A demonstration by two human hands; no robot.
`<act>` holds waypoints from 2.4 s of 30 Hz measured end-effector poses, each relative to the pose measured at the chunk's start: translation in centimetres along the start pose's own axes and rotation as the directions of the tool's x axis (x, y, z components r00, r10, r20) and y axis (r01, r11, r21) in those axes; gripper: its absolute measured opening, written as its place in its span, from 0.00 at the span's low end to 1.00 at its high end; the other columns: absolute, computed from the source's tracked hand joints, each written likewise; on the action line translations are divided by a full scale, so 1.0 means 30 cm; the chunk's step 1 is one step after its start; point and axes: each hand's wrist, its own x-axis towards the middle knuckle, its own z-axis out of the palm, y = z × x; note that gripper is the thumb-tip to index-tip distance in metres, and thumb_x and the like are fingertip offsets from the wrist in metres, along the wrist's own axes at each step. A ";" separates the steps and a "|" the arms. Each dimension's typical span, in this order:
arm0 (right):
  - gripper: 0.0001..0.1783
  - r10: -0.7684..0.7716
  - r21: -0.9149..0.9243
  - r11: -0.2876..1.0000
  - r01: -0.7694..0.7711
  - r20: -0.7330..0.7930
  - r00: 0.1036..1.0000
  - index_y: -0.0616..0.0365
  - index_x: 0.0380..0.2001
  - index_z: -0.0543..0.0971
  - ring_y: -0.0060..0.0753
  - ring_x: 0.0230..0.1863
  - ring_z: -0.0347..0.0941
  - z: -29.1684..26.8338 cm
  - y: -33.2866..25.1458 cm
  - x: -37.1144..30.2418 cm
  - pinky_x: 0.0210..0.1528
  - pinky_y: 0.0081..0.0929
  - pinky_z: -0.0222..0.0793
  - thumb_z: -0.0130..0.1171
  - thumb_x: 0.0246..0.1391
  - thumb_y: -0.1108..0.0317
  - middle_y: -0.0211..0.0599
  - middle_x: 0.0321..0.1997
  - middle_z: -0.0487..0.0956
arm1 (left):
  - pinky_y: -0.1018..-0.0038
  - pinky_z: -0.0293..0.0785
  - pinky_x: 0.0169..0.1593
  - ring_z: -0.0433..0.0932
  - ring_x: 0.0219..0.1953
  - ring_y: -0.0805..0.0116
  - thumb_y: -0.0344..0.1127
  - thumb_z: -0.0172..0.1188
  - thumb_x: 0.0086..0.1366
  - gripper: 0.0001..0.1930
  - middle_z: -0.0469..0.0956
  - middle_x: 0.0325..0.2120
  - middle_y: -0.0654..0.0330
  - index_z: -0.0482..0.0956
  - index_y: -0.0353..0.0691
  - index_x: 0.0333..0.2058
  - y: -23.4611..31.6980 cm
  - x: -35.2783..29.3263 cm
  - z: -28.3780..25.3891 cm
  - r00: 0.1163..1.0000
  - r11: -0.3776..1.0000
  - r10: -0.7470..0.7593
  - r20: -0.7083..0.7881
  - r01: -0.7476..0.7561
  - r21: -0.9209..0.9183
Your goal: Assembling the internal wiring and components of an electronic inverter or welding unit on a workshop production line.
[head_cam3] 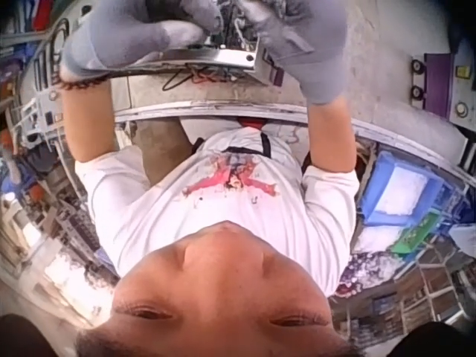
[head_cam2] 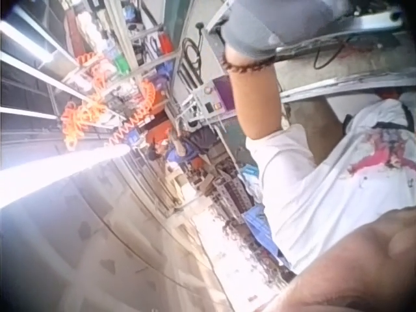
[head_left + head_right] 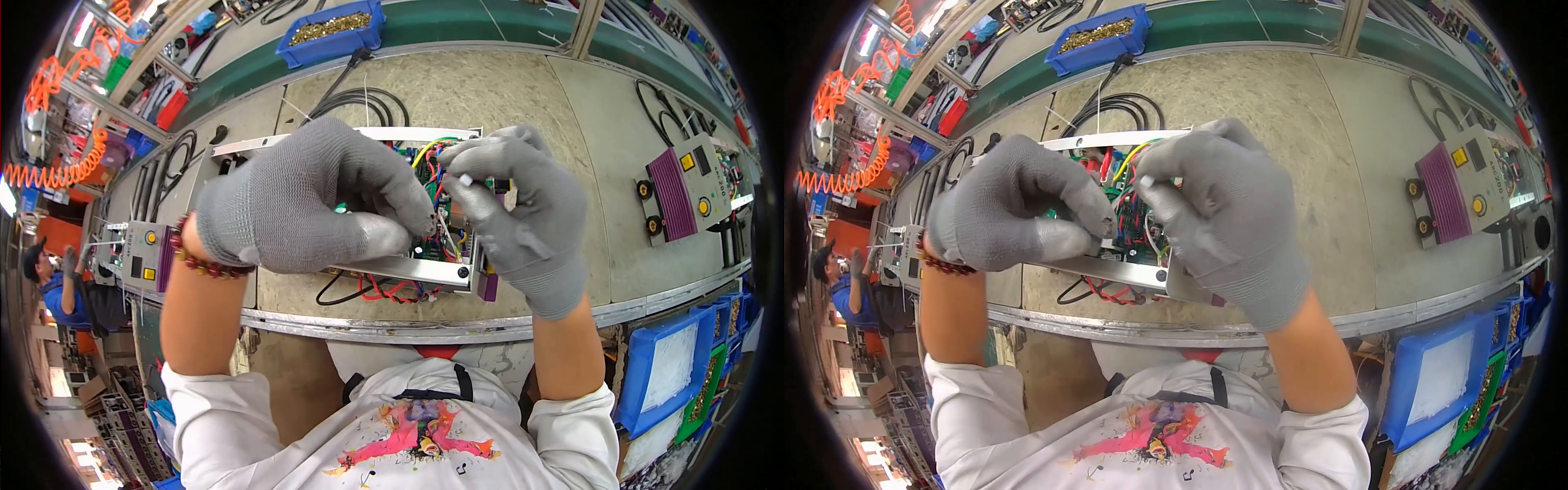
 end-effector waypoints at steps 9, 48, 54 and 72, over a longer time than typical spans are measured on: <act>0.10 0.075 0.076 0.994 -0.076 0.018 0.997 0.54 0.35 0.85 0.34 0.30 0.74 -0.002 0.019 -0.002 0.35 0.29 0.72 0.68 0.46 0.76 0.34 0.30 0.83 | 0.77 0.78 0.40 0.82 0.36 0.73 0.30 0.72 0.58 0.11 0.84 0.34 0.56 0.85 0.31 0.39 -0.076 0.040 0.011 0.928 0.950 0.312 -0.205 -0.312 0.033; 0.06 0.108 0.218 0.963 -0.160 0.233 0.966 0.59 0.32 0.81 0.32 0.33 0.77 -0.067 -0.042 0.073 0.38 0.28 0.72 0.64 0.49 0.73 0.35 0.31 0.80 | 0.76 0.81 0.44 0.81 0.43 0.71 0.19 0.66 0.55 0.25 0.73 0.45 0.58 0.66 0.34 0.50 -0.087 0.057 0.090 0.820 0.932 0.362 -0.443 -0.323 0.163; 0.06 0.121 -0.101 0.991 -0.090 0.356 0.926 0.60 0.31 0.80 0.34 0.31 0.79 -0.052 -0.080 0.108 0.37 0.28 0.75 0.64 0.48 0.73 0.38 0.29 0.80 | 0.74 0.80 0.48 0.82 0.45 0.70 0.22 0.68 0.56 0.28 0.79 0.44 0.56 0.67 0.35 0.55 -0.091 0.049 0.096 0.756 0.889 0.454 -0.471 -0.348 0.298; 0.11 -0.060 0.409 0.906 0.108 -0.127 0.990 0.66 0.35 0.80 0.23 0.29 0.77 0.071 -0.035 0.113 0.33 0.21 0.75 0.57 0.64 0.67 0.34 0.26 0.80 | 0.76 0.77 0.43 0.82 0.39 0.75 0.31 0.68 0.64 0.11 0.85 0.35 0.61 0.84 0.32 0.43 -0.092 0.099 0.074 0.844 0.865 0.427 -0.325 -0.277 0.418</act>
